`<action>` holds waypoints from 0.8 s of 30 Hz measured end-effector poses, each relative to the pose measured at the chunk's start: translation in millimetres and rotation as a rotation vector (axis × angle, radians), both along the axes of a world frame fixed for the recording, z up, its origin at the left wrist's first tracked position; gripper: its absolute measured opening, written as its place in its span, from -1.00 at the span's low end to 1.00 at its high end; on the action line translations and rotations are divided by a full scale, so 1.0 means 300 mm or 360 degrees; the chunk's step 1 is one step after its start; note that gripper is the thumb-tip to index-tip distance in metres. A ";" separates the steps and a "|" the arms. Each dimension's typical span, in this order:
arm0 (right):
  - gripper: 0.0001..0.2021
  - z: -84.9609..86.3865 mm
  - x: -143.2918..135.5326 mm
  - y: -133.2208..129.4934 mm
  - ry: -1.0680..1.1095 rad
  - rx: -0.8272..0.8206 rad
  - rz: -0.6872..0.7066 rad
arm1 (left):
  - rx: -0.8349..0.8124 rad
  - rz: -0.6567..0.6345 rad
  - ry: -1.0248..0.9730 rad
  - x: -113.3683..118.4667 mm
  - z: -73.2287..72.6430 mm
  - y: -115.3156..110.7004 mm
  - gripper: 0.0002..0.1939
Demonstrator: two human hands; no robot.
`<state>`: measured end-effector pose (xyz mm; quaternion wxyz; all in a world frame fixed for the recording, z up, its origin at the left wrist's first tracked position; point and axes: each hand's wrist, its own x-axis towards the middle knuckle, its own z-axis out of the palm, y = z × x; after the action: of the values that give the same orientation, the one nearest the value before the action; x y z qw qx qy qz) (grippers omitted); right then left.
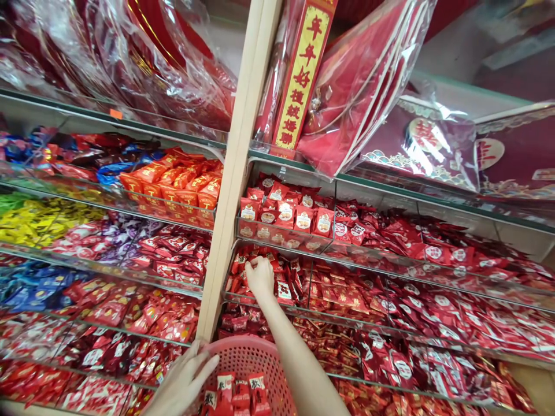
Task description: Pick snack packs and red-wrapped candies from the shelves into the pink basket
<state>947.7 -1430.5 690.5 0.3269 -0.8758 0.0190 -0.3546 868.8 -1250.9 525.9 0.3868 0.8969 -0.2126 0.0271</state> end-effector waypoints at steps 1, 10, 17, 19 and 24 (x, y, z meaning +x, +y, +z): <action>-0.86 -0.007 0.031 0.005 0.0027 0.0005 -0.0007 | 0.0000 0.0011 0.0004 0.000 0.001 0.001 -0.50; -0.84 -0.011 0.077 0.000 0.0001 0.0121 -0.0006 | -0.0013 -0.0017 0.0050 0.000 0.006 -0.001 -0.49; -0.89 0.061 -0.153 -0.081 -0.0026 0.0045 0.0216 | 0.0017 -0.0042 0.0018 0.004 0.016 0.000 -0.49; -0.90 0.046 -0.246 -0.097 0.0008 0.0017 0.0322 | 0.0050 -0.0037 0.0001 0.007 0.014 -0.002 -0.49; -0.90 -0.072 -0.409 -0.117 0.0256 0.0218 0.0646 | 0.0103 -0.0044 -0.0045 0.009 0.005 -0.006 -0.48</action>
<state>824.9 -1465.6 668.9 0.4476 -0.8629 -0.1075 -0.2085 871.6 -1252.8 527.4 0.3550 0.9054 -0.2312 0.0275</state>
